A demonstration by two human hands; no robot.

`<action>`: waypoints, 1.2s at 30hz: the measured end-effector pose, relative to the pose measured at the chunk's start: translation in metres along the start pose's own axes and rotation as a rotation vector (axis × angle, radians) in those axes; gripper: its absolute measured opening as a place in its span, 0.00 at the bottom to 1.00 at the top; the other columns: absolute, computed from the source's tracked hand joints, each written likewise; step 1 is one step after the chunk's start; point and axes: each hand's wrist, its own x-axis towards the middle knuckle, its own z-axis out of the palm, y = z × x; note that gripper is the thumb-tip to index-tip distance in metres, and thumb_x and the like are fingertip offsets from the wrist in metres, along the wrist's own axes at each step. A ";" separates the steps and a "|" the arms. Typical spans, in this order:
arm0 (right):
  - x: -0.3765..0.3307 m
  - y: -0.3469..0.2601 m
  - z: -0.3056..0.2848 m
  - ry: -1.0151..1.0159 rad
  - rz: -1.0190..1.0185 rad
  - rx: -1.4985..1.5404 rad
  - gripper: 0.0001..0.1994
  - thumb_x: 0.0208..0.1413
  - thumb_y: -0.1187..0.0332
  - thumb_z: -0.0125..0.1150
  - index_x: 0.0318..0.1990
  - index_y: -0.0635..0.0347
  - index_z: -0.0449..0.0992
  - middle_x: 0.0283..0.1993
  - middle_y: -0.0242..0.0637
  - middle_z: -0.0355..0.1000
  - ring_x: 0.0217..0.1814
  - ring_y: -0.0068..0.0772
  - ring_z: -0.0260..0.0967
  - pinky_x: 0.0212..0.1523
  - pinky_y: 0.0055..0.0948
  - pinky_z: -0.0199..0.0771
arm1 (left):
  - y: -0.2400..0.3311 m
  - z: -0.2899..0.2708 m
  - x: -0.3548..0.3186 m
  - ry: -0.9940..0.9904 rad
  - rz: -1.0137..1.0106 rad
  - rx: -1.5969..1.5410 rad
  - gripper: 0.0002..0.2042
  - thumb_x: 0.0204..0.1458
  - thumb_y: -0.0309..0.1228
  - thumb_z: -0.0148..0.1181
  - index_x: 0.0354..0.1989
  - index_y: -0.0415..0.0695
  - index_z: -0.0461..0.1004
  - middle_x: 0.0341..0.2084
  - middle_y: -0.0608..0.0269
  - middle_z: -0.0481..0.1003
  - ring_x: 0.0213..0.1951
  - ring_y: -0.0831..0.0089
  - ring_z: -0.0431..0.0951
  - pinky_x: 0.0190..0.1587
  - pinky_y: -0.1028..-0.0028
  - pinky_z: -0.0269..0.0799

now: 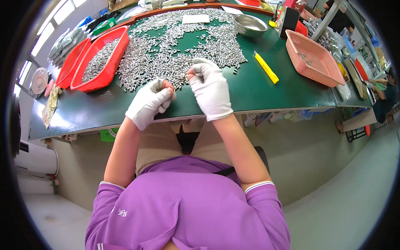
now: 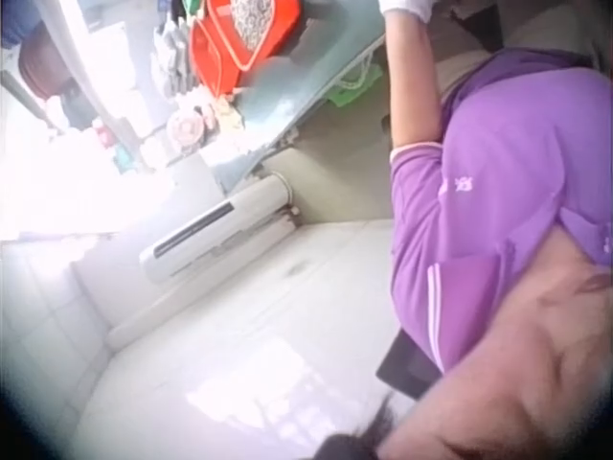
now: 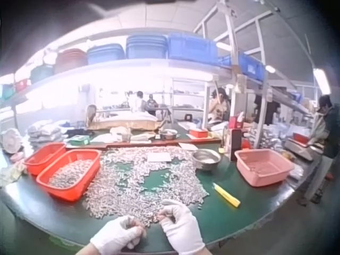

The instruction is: Manually sorting and inspecting small metal components on a workbench.

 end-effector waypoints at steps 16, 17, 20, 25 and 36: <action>-0.003 -0.007 0.002 -0.080 0.120 -0.115 0.04 0.49 0.73 0.63 0.34 0.58 0.78 0.34 0.38 0.74 0.33 0.29 0.73 0.37 0.25 0.72 | 0.046 -0.218 0.063 0.999 0.364 1.182 0.15 0.54 0.36 0.53 0.46 0.43 0.75 0.44 0.49 0.76 0.49 0.54 0.75 0.53 0.64 0.67; -0.003 -0.012 0.001 -0.074 0.097 -0.174 0.04 0.49 0.73 0.63 0.34 0.58 0.78 0.34 0.38 0.75 0.34 0.31 0.73 0.38 0.26 0.73 | 0.044 -0.209 0.060 1.038 0.426 1.270 0.14 0.53 0.35 0.54 0.46 0.43 0.76 0.44 0.50 0.76 0.49 0.55 0.74 0.53 0.64 0.67; -0.002 -0.012 -0.005 -0.078 0.083 -0.170 0.04 0.49 0.74 0.63 0.33 0.59 0.78 0.33 0.38 0.75 0.34 0.31 0.74 0.38 0.27 0.73 | 0.042 -0.133 0.045 0.924 0.839 0.948 0.10 0.47 0.27 0.63 0.39 0.43 0.76 0.39 0.56 0.76 0.45 0.60 0.75 0.52 0.67 0.67; -0.005 -0.015 -0.011 -0.196 0.006 0.004 0.05 0.48 0.78 0.64 0.33 0.61 0.78 0.33 0.36 0.73 0.36 0.27 0.72 0.39 0.25 0.72 | 0.010 -0.002 0.000 0.287 0.926 0.996 0.09 0.36 0.25 0.69 0.27 0.45 0.75 0.40 0.58 0.74 0.48 0.57 0.72 0.51 0.64 0.68; -0.002 -0.010 -0.015 -0.415 -0.060 0.122 0.04 0.49 0.79 0.64 0.32 0.61 0.76 0.33 0.33 0.70 0.36 0.24 0.69 0.40 0.24 0.70 | -0.017 0.009 0.006 0.167 0.539 0.452 0.05 0.47 0.24 0.65 0.32 0.40 0.77 0.44 0.59 0.75 0.47 0.69 0.74 0.50 0.73 0.67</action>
